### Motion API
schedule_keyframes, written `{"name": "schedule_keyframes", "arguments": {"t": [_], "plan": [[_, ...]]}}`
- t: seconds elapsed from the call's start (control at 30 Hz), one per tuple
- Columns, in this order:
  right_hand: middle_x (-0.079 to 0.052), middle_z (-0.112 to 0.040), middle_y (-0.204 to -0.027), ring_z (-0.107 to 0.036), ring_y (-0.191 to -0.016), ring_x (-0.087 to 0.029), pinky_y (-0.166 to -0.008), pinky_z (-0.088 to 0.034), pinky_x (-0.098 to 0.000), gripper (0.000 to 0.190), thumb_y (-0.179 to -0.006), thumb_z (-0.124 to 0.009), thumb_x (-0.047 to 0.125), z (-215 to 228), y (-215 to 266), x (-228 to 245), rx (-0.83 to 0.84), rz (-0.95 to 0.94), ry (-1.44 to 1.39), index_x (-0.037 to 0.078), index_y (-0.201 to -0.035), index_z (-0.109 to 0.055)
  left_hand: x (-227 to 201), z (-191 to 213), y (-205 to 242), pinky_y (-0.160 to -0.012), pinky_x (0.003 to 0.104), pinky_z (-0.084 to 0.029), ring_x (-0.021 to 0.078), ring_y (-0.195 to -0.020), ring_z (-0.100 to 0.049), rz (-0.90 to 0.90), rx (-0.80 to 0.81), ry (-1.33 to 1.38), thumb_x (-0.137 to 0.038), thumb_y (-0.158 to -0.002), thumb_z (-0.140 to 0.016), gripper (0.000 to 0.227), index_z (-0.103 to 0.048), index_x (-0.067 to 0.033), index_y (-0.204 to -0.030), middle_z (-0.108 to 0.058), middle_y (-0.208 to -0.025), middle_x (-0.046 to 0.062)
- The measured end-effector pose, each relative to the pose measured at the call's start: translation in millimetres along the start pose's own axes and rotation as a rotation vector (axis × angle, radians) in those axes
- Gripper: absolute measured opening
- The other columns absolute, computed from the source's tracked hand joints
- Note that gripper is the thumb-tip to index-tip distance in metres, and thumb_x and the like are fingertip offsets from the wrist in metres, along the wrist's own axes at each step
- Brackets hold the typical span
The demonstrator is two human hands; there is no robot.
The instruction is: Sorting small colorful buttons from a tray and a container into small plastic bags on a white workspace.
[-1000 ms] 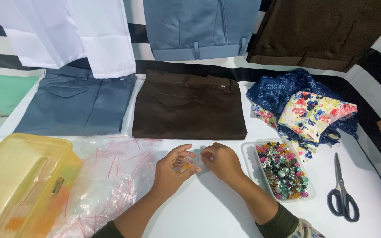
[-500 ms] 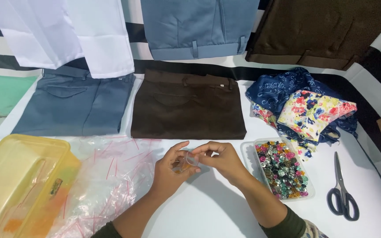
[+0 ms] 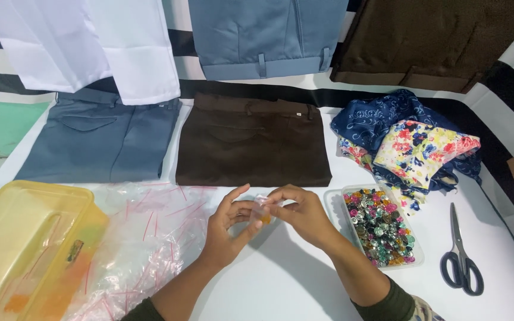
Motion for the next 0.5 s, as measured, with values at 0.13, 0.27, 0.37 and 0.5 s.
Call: {"name": "schedule_keyframes", "arguments": {"t": [0.13,0.27,0.37,0.5], "plan": [[-0.008,-0.081,-0.091,-0.074,-0.085,-0.016,-0.078,-0.058,-0.0262,0.006,-0.085,-0.078,0.009,-3.2,2.3,1.5,0.063,0.023,-0.125,0.006,-0.09,-0.081,6.7,1.9,-1.6,-0.091,0.03,-0.061,0.0181,-0.098,-0.078,0.055,-0.022,0.012,-0.035,-0.087,-0.071,0.052,-0.061,-0.0165,-0.135,-0.082,-0.101,0.004],[0.0,-0.08,-0.088,-0.075,-0.084,-0.013,-0.081,-0.061,-0.0268,0.008,-0.09,-0.072,0.008,-8.3,9.0,15.4,0.066,0.252,0.141,0.012,-0.093,-0.078,15.9,2.1,-3.8,-0.082,0.028,-0.063,0.0159,-0.088,-0.078,-0.039,-0.047,-0.043,-0.029,-0.091,-0.071,0.026,-0.074,-0.0127,-0.111,-0.081,-0.093,0.003],[-0.004,-0.079,-0.084,-0.075,-0.08,-0.016,-0.079,-0.062,-0.0304,0.018,-0.086,-0.074,0.0,-10.0,7.3,13.2,0.032,0.279,0.184,0.012,-0.1,-0.073,17.7,3.3,-6.2,-0.076,0.029,-0.064,0.0165,-0.08,-0.079,-0.083,-0.093,-0.093,-0.025,-0.091,-0.075,0.015,-0.08,-0.0114,-0.096,-0.081,-0.084,0.002],[-0.012,-0.081,-0.084,-0.074,-0.076,-0.019,-0.073,-0.063,-0.0317,0.044,-0.078,-0.083,0.002,-10.8,6.6,6.2,0.018,0.209,0.098,0.011,-0.119,-0.069,13.8,8.7,-4.8,-0.071,0.03,-0.065,0.015,-0.075,-0.078,-0.174,-0.185,-0.149,-0.024,-0.092,-0.076,0.011,-0.082,-0.0153,-0.094,-0.079,-0.075,-0.001]]}}
Point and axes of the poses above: each hand's wrist, its own y-axis away from the middle knuckle, its own z-axis out of the back of the hand, x = y × z, the point moved 5 cm from there along -y, towards the middle knuckle
